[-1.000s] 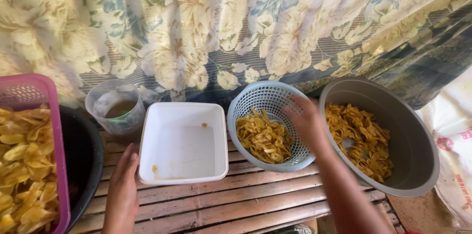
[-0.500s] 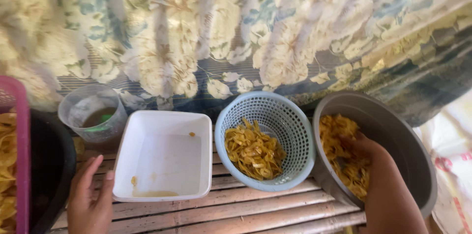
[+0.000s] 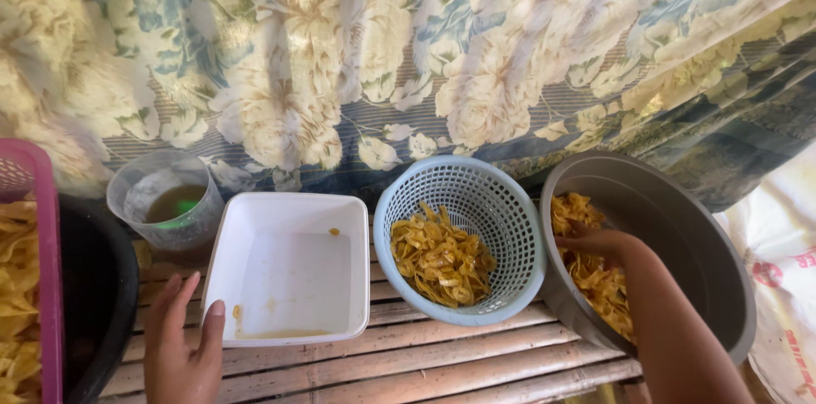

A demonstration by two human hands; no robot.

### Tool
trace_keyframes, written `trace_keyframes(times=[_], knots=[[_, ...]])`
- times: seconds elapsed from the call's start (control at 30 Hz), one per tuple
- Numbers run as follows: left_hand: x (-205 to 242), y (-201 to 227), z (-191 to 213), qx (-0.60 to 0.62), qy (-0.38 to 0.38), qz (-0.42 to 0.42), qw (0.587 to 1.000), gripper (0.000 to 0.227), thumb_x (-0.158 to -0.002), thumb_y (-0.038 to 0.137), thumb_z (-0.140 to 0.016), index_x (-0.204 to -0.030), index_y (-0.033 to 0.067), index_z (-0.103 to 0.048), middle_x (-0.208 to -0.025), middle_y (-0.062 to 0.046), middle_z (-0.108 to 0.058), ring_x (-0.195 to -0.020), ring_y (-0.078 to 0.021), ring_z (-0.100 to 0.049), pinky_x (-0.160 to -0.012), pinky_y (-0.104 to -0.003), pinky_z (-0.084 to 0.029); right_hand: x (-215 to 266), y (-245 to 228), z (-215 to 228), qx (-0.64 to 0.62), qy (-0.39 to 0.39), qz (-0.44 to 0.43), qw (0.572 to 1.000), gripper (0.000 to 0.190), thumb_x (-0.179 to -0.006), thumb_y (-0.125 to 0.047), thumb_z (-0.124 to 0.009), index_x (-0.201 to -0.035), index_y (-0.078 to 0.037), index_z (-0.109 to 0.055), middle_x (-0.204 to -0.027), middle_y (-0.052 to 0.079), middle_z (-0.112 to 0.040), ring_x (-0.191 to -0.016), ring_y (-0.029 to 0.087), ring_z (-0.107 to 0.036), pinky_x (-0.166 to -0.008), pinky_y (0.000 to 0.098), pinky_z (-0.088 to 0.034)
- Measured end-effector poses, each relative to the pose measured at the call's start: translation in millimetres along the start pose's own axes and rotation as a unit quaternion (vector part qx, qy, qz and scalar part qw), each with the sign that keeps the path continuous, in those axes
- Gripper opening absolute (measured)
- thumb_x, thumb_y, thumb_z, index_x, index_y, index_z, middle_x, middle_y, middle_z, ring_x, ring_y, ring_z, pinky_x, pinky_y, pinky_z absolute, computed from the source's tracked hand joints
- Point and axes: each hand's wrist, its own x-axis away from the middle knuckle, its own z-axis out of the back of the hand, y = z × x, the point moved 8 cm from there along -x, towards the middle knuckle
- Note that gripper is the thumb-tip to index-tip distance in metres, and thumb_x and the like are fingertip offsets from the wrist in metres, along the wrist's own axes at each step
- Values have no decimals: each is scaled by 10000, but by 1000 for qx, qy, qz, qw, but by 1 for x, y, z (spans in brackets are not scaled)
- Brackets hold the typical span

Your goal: The person transfers yellow fried chips between various plastic baskets and containers, pours a liquid from a measuring cup into a container, and uses their hands to mix the chips.

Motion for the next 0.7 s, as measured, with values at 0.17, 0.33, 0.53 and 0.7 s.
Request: trace_keyframes(times=[0.17,0.33,0.53,0.7], knots=[[3,4,-19,116,-23,14,993,501,-1001,190,-538,-1478,42,-497,-1501,-198,-507,-1391,-322,-510,-1115,-444,-426,27,4,-12,10,32,75,997,1294,-643,-601,-807,-1659,-233,-95,-1513,252,-512,-1279,395,-631,-1063,540,-539],[14,13,-36,116,-57,14,992,561,-1014,157,-506,-1537,4,-372,-1516,-236,-430,-1392,-341,-467,-1101,-448,-417,29,5,-10,28,117,139,983,1247,-679,-478,-905,-1637,-189,-161,-1567,226,-434,-1399,339,-509,-1151,445,-432],[4,16,-33,91,-141,124,978,698,-1001,251,-560,-1602,49,-268,-1606,-225,-294,-1439,-368,-372,-980,-461,-506,35,4,-19,-59,106,113,986,1178,-696,-389,-888,-1641,-184,-214,-1546,233,-483,-1375,354,-553,-1114,464,-469],[-28,33,-16,67,-80,21,994,655,-964,218,-608,-1551,58,-365,-1572,-231,-371,-1455,-394,-361,-1125,-480,-349,37,6,-14,-137,117,184,966,1076,-730,-250,-928,-1587,-132,-288,-1469,245,-535,-1240,308,-637,-1030,407,-509]])
